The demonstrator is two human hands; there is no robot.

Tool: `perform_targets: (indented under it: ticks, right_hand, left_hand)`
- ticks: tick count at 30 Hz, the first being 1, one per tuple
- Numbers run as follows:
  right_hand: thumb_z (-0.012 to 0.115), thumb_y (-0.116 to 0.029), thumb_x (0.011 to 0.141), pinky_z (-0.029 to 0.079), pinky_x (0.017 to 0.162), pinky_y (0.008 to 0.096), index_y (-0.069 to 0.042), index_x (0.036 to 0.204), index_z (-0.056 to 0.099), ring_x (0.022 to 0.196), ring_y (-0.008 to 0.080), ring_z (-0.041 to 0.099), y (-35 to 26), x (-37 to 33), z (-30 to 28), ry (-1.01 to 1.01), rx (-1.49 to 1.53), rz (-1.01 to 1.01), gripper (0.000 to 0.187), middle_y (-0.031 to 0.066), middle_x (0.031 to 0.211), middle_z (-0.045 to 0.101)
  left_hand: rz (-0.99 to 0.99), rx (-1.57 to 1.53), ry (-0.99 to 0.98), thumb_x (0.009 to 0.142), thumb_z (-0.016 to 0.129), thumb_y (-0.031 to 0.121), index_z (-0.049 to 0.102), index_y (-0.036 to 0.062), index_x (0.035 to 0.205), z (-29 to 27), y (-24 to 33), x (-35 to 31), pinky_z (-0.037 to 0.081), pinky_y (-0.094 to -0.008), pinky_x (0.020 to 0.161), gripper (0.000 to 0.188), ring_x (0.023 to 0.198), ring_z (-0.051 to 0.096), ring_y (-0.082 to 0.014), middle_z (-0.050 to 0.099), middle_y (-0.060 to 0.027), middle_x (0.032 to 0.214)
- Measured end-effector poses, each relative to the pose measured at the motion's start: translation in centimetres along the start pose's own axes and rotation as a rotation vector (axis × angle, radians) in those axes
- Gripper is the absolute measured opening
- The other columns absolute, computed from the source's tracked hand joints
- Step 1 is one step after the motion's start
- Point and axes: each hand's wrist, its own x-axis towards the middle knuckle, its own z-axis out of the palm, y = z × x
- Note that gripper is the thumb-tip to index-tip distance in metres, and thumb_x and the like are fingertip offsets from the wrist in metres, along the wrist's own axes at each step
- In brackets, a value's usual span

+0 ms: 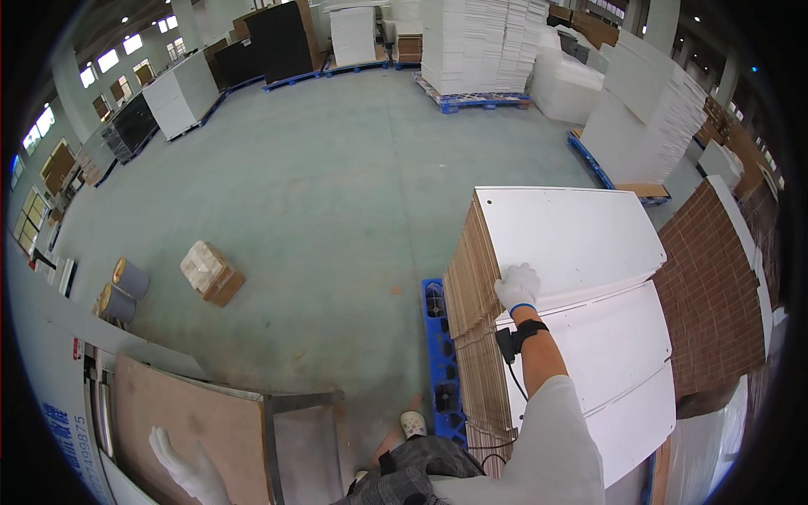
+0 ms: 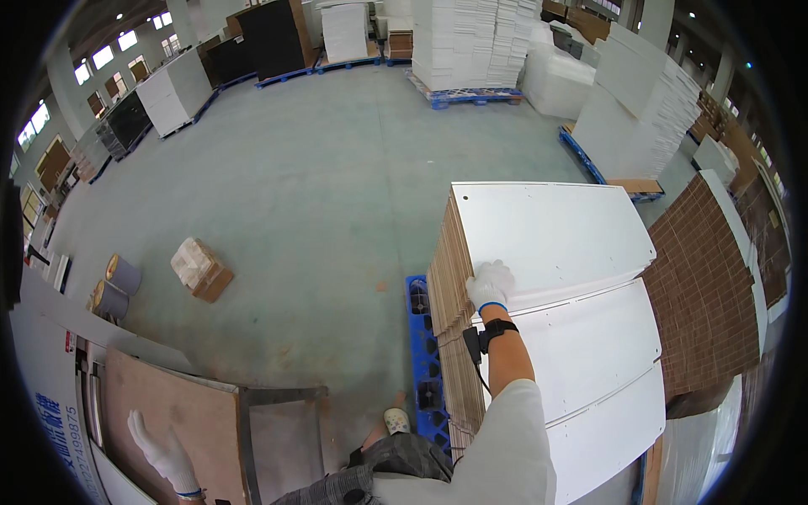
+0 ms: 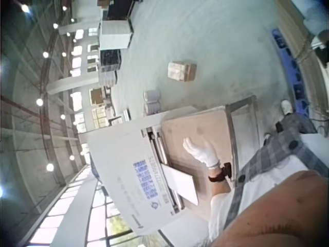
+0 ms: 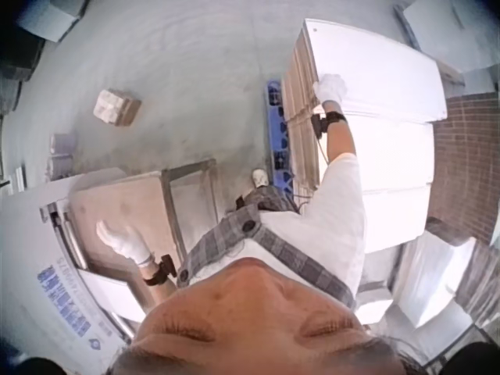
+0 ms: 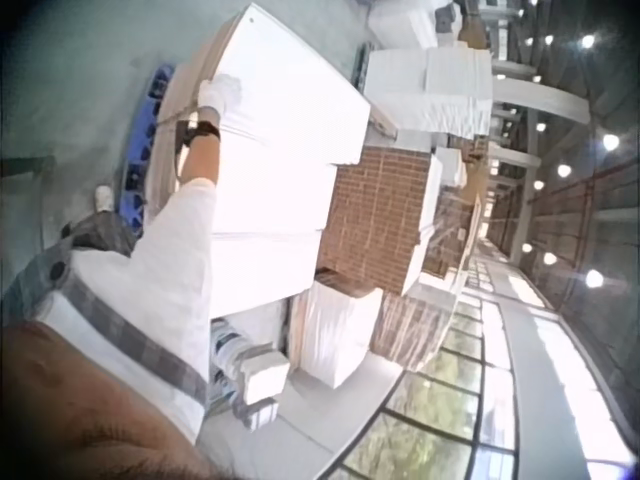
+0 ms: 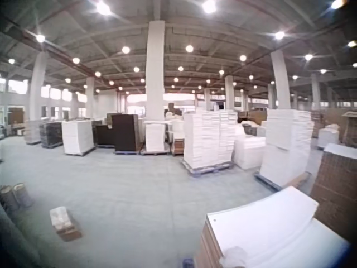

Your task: Manually feeding large white rectangular panels into a double-sided surface cleaning or coating machine in a factory setting.

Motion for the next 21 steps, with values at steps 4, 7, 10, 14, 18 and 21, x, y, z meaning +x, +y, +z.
perform_targets:
  ticks: [4,7,10,14,18,21]
  right_hand:
    - [0.060,-0.042,0.077,0.048,0.086,0.0383,-0.006,0.092,0.070,0.098,0.0293,0.059,1.3,-0.4,-0.3,0.007,0.035,-0.009,0.039,0.0156,0.102,0.060]
    - [0.058,-0.048,0.076,0.048,0.084,0.0403,-0.001,0.088,0.070,0.092,0.0321,0.060,2.1,-2.5,0.8,0.042,0.065,-0.031,0.050,0.0190,0.096,0.062]
    - [0.053,-0.045,0.081,0.046,0.084,0.0421,-0.005,0.087,0.071,0.093,0.0323,0.058,2.0,-6.5,1.1,-0.021,0.143,-0.183,0.044,0.0187,0.096,0.060]
    - [0.053,-0.045,0.081,0.045,0.087,0.0444,-0.004,0.093,0.069,0.099,0.0351,0.056,3.5,-10.9,2.2,-0.082,0.432,-0.254,0.046,0.0205,0.098,0.060]
    - [0.061,-0.033,0.080,0.049,0.085,0.0403,0.000,0.115,0.057,0.100,0.0333,0.059,7.4,-12.5,4.3,0.277,0.759,0.539,0.049,0.0203,0.108,0.059]
    - [0.060,-0.028,0.086,0.052,0.080,0.0385,0.001,0.114,0.056,0.096,0.0288,0.061,11.5,-11.7,8.0,-0.019,1.472,0.975,0.041,0.0171,0.114,0.058]
  left_hand:
    - [0.088,-0.048,-0.036,0.074,0.063,-0.007,0.042,0.0005,0.131,2.4,3.3,0.8,0.036,-0.0409,0.104,0.061,0.128,0.040,-0.0353,0.042,-0.0194,0.137]
    - [0.115,-0.128,-0.092,0.074,0.062,-0.007,0.042,0.0006,0.130,3.1,5.7,0.8,0.036,-0.0413,0.104,0.061,0.128,0.040,-0.0363,0.042,-0.0197,0.137]
    - [0.172,-0.202,-0.128,0.071,0.066,-0.004,0.043,-0.0001,0.129,4.1,7.4,0.9,0.036,-0.0456,0.103,0.062,0.127,0.039,-0.0405,0.044,-0.0207,0.134]
    - [0.212,-0.379,-0.215,0.069,0.068,-0.002,0.044,-0.0007,0.126,6.2,12.8,0.9,0.036,-0.0470,0.102,0.063,0.125,0.041,-0.0414,0.045,-0.0233,0.130]
    - [0.451,-0.570,-0.411,0.067,0.072,0.005,0.045,-0.0007,0.122,8.3,20.1,-0.6,0.036,-0.0484,0.101,0.062,0.120,0.042,-0.0440,0.047,-0.0240,0.126]
    - [0.656,-0.754,-0.664,0.067,0.075,0.016,0.047,-0.0008,0.120,9.8,27.2,-2.5,0.035,-0.0507,0.100,0.062,0.117,0.042,-0.0441,0.049,-0.0230,0.121]
